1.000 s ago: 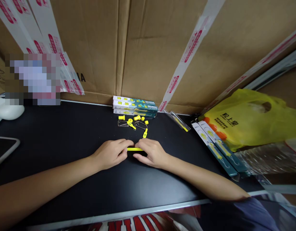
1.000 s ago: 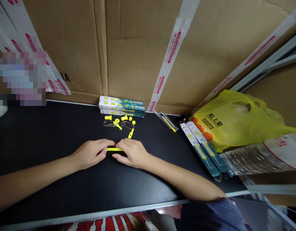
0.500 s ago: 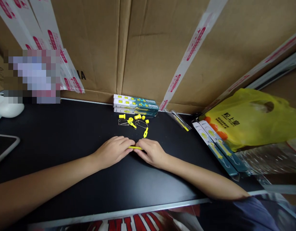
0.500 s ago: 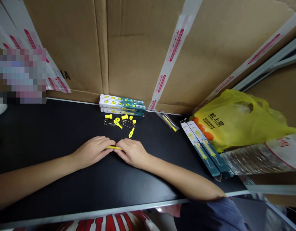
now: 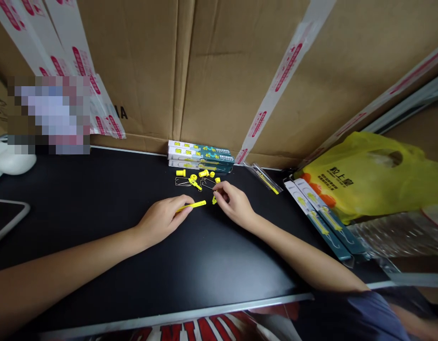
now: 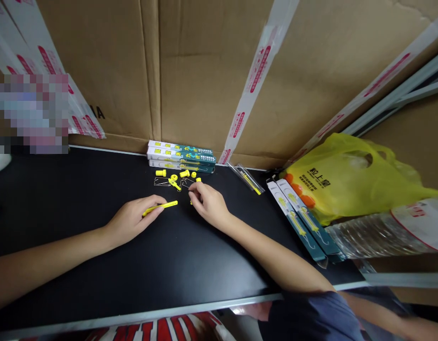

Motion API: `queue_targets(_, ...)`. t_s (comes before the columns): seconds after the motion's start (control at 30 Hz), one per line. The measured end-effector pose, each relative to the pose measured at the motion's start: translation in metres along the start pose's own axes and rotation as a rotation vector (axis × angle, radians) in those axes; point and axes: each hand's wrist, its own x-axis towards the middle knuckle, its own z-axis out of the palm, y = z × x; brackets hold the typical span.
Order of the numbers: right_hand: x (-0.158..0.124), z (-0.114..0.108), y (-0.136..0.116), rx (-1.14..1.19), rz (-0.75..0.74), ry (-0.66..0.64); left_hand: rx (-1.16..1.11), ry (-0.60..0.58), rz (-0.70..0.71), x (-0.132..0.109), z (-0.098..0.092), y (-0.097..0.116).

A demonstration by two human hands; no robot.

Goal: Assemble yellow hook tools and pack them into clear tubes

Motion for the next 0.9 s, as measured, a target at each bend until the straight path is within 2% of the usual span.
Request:
queue_targets(0.17,0.004,0.005,0.009,-0.049,-0.018,-0.036,-0.03,-0.003,-0.014,0.0,0.0,0.0)
queue_targets(0.6,0.003,0.007,0.006,-0.091,-0.068,-0.068,-0.072,0.008,-0.087,-0.001,-0.001,0.002)
queue_targets(0.67,0.003,0.007,0.007,-0.092,-0.076,-0.067,-0.168,0.009,-0.129,0.001,-0.001,0.001)
queue_targets(0.83,0.002,0.007,0.007,-0.087,-0.078,-0.067,-0.598,0.064,-0.257,0.007,0.001,-0.009)
queue_targets(0.9,0.002,0.007,0.007,-0.09,-0.076,-0.068,-0.676,0.077,-0.296,0.009,0.001,-0.012)
